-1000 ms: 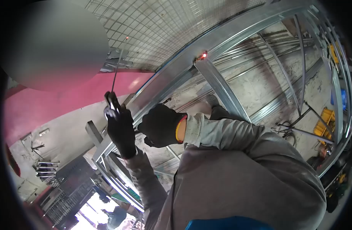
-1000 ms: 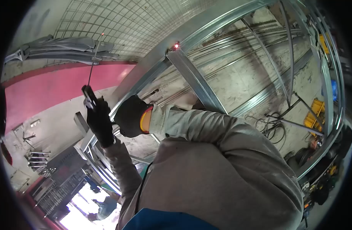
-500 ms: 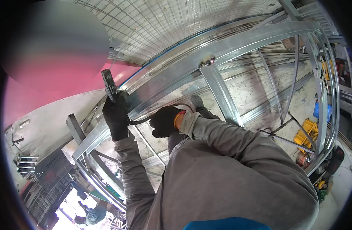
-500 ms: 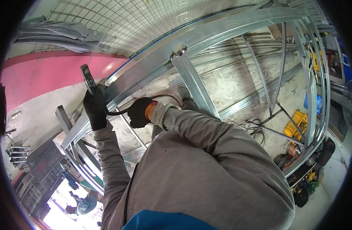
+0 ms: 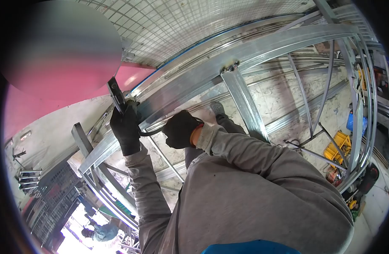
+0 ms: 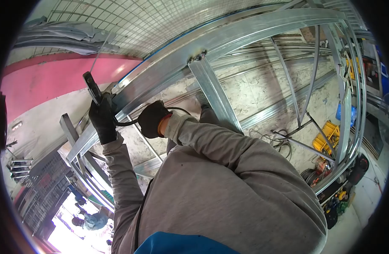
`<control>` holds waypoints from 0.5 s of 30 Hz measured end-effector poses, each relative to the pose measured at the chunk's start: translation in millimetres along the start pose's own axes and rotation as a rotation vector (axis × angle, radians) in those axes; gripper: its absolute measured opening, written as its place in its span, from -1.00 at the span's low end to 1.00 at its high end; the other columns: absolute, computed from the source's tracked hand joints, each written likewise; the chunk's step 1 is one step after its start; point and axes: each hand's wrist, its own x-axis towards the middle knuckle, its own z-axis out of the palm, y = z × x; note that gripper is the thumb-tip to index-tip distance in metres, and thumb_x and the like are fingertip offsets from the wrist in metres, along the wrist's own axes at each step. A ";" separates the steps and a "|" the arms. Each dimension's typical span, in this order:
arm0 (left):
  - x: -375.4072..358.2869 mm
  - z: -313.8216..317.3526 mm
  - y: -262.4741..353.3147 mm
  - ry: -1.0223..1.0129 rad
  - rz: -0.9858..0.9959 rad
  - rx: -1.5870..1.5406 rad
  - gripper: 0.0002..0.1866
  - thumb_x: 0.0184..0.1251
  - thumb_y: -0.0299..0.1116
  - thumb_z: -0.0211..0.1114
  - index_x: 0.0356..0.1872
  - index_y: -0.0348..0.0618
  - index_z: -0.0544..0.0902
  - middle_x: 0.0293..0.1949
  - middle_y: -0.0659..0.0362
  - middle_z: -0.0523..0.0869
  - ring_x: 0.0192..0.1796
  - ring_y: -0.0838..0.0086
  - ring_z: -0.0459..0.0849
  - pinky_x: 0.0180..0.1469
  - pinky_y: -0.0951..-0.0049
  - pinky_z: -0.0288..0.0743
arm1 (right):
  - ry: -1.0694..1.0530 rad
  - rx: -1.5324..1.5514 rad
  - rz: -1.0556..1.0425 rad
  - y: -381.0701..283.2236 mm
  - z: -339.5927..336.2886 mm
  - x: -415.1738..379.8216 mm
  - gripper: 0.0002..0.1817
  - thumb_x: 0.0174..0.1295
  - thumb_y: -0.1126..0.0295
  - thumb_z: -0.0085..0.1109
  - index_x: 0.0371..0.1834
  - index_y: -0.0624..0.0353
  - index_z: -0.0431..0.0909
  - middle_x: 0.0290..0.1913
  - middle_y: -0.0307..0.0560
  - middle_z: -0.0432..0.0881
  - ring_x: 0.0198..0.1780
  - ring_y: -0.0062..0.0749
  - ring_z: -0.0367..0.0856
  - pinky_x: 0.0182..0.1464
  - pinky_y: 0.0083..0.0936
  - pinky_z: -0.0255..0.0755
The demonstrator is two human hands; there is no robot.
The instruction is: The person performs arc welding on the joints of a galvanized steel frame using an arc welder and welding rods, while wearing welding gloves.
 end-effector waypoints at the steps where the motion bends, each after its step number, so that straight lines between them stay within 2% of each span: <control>1: -1.3 1.2 3.5 -0.014 -0.003 -0.006 -0.81 0.41 -0.39 0.37 -0.07 -0.27 0.71 -0.45 0.36 0.57 -0.48 0.68 0.46 -0.44 0.57 0.30 | -0.029 0.012 -0.008 -0.5 -2.9 -0.3 -0.62 0.13 0.03 0.25 -0.20 0.08 0.78 -0.24 0.05 0.79 -0.15 -0.01 0.79 -0.05 -0.05 0.59; 2: -1.0 0.3 3.2 -0.012 -0.002 -0.007 -0.81 0.41 -0.39 0.37 -0.07 -0.27 0.71 -0.45 0.36 0.57 -0.48 0.68 0.46 -0.44 0.57 0.30 | -0.029 0.009 -0.010 0.0 -6.4 -0.8 -0.62 0.13 0.03 0.25 -0.20 0.08 0.78 -0.24 0.05 0.79 -0.15 -0.01 0.79 -0.05 -0.05 0.59; 4: 0.9 -1.4 5.1 -0.084 -0.025 -0.013 -0.81 0.44 -0.40 0.33 -0.06 -0.28 0.72 -0.43 0.33 0.60 -0.49 0.69 0.49 -0.44 0.59 0.37 | -0.124 0.141 -0.069 -0.3 -18.0 -3.9 -0.54 0.21 -0.01 0.25 -0.02 0.08 0.77 -0.17 0.05 0.81 -0.06 0.01 0.78 0.03 -0.09 0.61; 5: 0.3 -1.4 7.4 -0.074 -0.021 -0.017 -0.81 0.44 -0.40 0.33 -0.06 -0.28 0.72 -0.43 0.33 0.60 -0.49 0.69 0.49 -0.44 0.59 0.37 | -0.126 0.132 -0.076 -2.3 -24.3 -8.7 -0.54 0.21 -0.01 0.25 -0.02 0.08 0.77 -0.17 0.05 0.81 -0.06 0.01 0.78 0.03 -0.09 0.61; 7: -1.8 -2.1 13.0 -0.118 -0.006 0.017 -0.83 0.44 -0.39 0.34 -0.08 -0.25 0.71 -0.45 0.35 0.56 -0.48 0.70 0.45 -0.43 0.60 0.32 | -0.053 0.410 -0.194 -3.1 -36.1 -24.2 -0.46 0.31 -0.06 0.24 0.17 0.10 0.69 -0.09 0.05 0.80 0.00 0.02 0.77 0.09 -0.13 0.61; 8: -1.2 -2.6 13.9 -0.123 0.002 0.032 -0.84 0.44 -0.36 0.34 -0.10 -0.23 0.70 -0.45 0.34 0.57 -0.46 0.70 0.47 -0.42 0.59 0.33 | 0.110 0.404 -0.293 -4.6 -37.4 -36.0 -0.47 0.40 0.01 0.24 0.27 0.13 0.62 -0.05 0.08 0.79 -0.02 0.00 0.77 0.06 -0.17 0.63; 10: -3.1 -2.3 13.1 -0.116 0.003 0.022 -0.84 0.44 -0.36 0.33 -0.10 -0.23 0.70 -0.45 0.34 0.57 -0.46 0.70 0.47 -0.42 0.58 0.33 | 0.338 0.498 -0.447 -4.8 -53.1 -64.7 -0.56 0.44 0.13 0.23 0.26 0.14 0.63 -0.02 0.10 0.78 -0.04 -0.06 0.78 0.03 -0.20 0.64; 12: 3.2 -6.4 3.6 -0.133 0.078 0.066 -0.81 0.45 -0.34 0.29 -0.11 -0.25 0.70 -0.48 0.34 0.58 -0.48 0.68 0.45 -0.43 0.54 0.31 | 0.431 0.669 -0.527 -1.8 -83.1 -101.2 -0.61 0.38 0.24 0.32 0.20 0.16 0.64 -0.05 0.06 0.77 -0.04 -0.02 0.77 0.02 -0.21 0.64; 13: 3.2 -6.5 4.6 -0.122 0.077 0.052 -0.81 0.45 -0.34 0.29 -0.11 -0.25 0.70 -0.48 0.34 0.58 -0.48 0.68 0.45 -0.43 0.54 0.31 | 0.477 0.726 -0.552 7.4 -84.6 -115.4 -0.65 0.37 0.37 0.33 0.20 0.19 0.63 -0.05 0.07 0.75 -0.04 -0.09 0.77 0.02 -0.26 0.63; 15: -0.5 -7.7 9.3 -0.163 0.045 0.097 -0.74 0.48 -0.25 0.37 -0.07 -0.25 0.75 -0.35 0.31 0.68 -0.36 0.69 0.55 -0.31 0.56 0.44 | 0.620 0.709 -0.442 19.2 -96.0 -154.5 -0.66 0.41 0.36 0.26 0.19 0.22 0.63 -0.06 -0.02 0.74 -0.11 -0.27 0.69 -0.06 -0.38 0.57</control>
